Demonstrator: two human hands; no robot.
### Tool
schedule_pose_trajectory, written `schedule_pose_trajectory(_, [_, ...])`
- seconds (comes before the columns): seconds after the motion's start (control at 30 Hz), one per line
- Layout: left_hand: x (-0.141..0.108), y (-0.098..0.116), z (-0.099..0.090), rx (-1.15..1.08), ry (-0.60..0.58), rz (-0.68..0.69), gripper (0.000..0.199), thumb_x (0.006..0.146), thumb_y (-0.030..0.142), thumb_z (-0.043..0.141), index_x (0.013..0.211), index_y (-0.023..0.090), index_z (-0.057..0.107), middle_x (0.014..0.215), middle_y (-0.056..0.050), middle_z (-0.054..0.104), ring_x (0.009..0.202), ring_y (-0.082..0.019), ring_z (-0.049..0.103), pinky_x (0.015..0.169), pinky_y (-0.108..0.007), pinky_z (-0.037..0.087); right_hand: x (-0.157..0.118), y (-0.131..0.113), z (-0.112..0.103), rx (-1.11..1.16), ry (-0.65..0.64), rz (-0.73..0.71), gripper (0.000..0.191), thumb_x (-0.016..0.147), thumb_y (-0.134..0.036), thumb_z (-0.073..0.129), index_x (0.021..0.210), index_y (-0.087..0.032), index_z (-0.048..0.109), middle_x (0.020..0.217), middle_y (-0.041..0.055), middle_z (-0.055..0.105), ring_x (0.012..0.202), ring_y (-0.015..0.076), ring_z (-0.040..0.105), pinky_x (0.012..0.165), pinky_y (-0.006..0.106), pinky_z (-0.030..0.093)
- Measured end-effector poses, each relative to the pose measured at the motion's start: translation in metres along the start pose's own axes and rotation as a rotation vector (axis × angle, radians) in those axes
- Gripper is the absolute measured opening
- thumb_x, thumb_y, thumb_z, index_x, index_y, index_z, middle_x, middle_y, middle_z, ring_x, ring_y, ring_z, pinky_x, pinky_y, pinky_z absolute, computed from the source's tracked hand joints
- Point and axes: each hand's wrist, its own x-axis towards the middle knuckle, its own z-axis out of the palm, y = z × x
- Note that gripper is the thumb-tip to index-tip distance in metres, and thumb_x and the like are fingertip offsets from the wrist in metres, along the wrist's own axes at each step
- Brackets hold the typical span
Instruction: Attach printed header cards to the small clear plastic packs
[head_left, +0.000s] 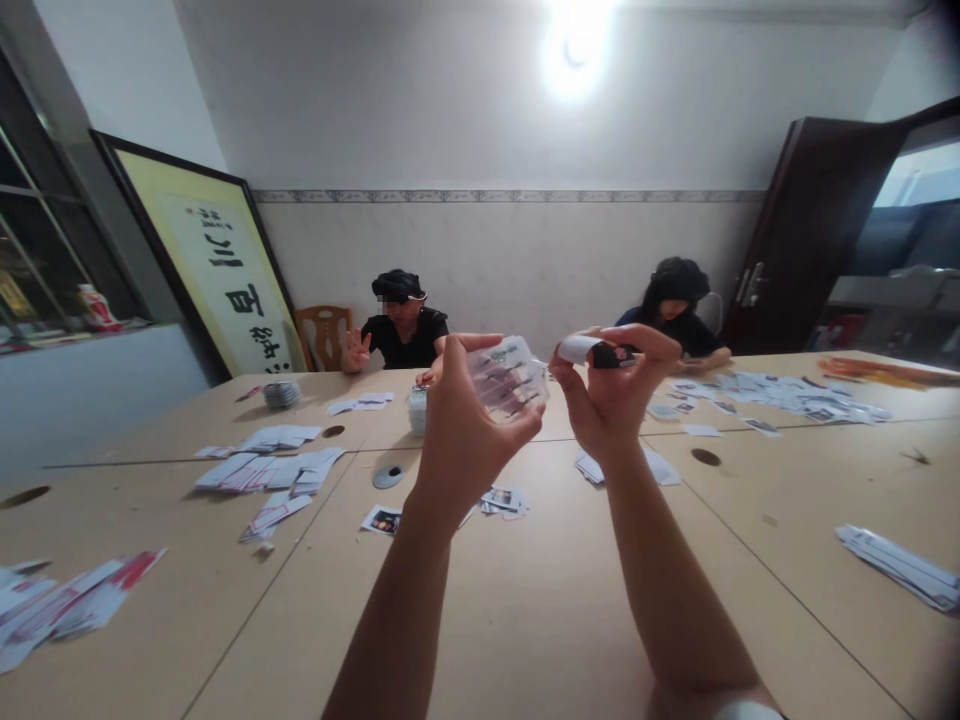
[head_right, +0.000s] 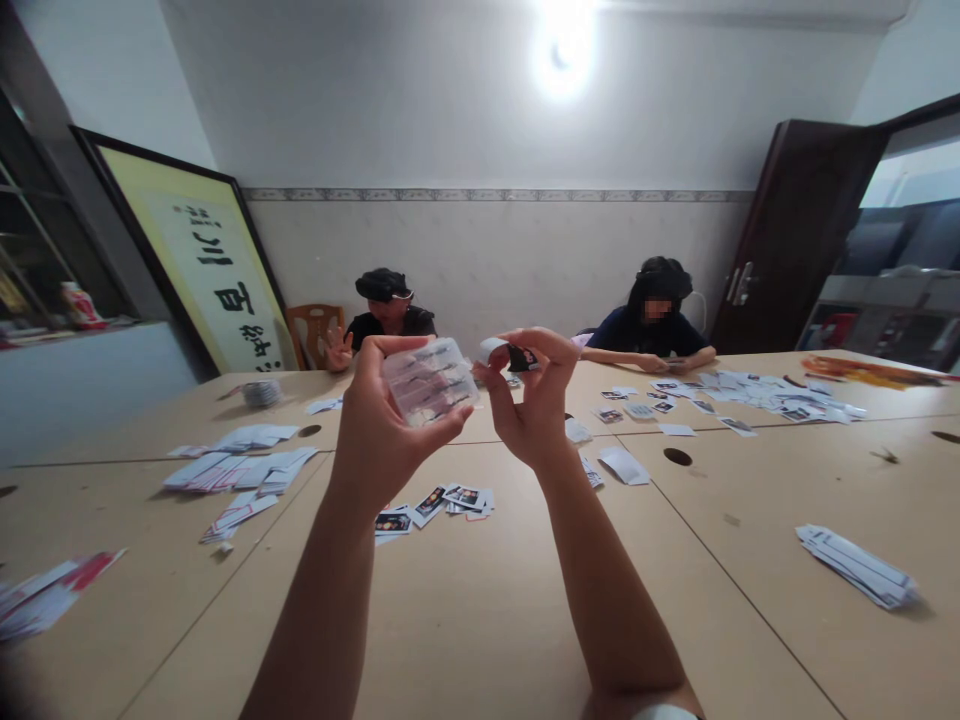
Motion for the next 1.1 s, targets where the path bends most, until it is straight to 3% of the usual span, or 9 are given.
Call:
schedule_pose_trajectory(0.27, [-0.003,0.001,-0.004,0.058,-0.018,0.042,0.062,0.065,0.023,0.086,0.117,0.024,0.053,0.118,-0.009,0.060,0.099,-0.027,0.068,0.082,-0.046,0.062,0.004,-0.004,0.000,-0.103,0.158,-0.067,0.060,0.078,-0.033,0.080,0.127,-0.041,0.045,0.119,0.0014,0.039,0.068,0.0112,0.060,0.060,0.037,0.062])
schedule_pose_trajectory(0.4, [-0.003,0.003,-0.005,0.071,-0.021,0.061,0.062,0.065,0.022,0.086,0.118,0.024,0.053,0.121,-0.009,0.060,0.098,-0.026,0.068,0.082,-0.045,0.062,0.011,-0.012,-0.001,-0.050,0.251,-0.070,0.054,0.078,-0.025,0.079,0.122,-0.040,0.050,0.119,0.0001,0.040,0.065,0.0095,0.059,0.057,0.034,0.061])
schedule_pose_trajectory(0.57, [-0.005,0.004,-0.008,0.069,-0.107,0.112,0.060,0.068,0.019,0.083,0.119,0.026,0.051,0.120,-0.006,0.063,0.097,-0.024,0.071,0.076,-0.038,0.063,0.016,-0.015,-0.002,-0.006,0.077,0.041,0.053,0.085,-0.021,0.073,0.126,-0.040,0.044,0.108,-0.0023,0.051,0.064,0.0108,0.067,0.064,0.034,0.062])
schedule_pose_trajectory(0.67, [-0.006,0.008,-0.010,0.096,-0.144,0.105,0.059,0.070,0.019,0.082,0.119,0.026,0.050,0.117,-0.005,0.065,0.095,-0.024,0.072,0.071,-0.035,0.063,0.015,-0.015,-0.002,0.016,0.026,0.049,0.055,0.085,-0.024,0.075,0.127,-0.041,0.043,0.115,-0.0011,0.051,0.066,0.0116,0.069,0.070,0.038,0.063])
schedule_pose_trajectory(0.87, [-0.007,0.012,-0.010,0.132,-0.141,0.126,0.057,0.072,0.019,0.081,0.118,0.027,0.049,0.110,-0.004,0.067,0.088,-0.022,0.071,0.070,-0.036,0.061,0.013,-0.015,-0.004,0.054,-0.012,0.030,0.058,0.084,-0.023,0.078,0.128,-0.042,0.046,0.126,0.0006,0.046,0.070,0.0119,0.071,0.070,0.038,0.064])
schedule_pose_trajectory(1.1, [-0.006,0.009,-0.010,0.119,-0.130,0.080,0.058,0.073,0.020,0.080,0.122,0.028,0.050,0.115,-0.006,0.064,0.091,-0.025,0.073,0.081,-0.044,0.061,0.012,-0.015,0.000,0.096,0.019,0.040,0.059,0.082,-0.015,0.076,0.128,-0.039,0.049,0.109,-0.0018,0.047,0.066,0.0098,0.066,0.065,0.033,0.062])
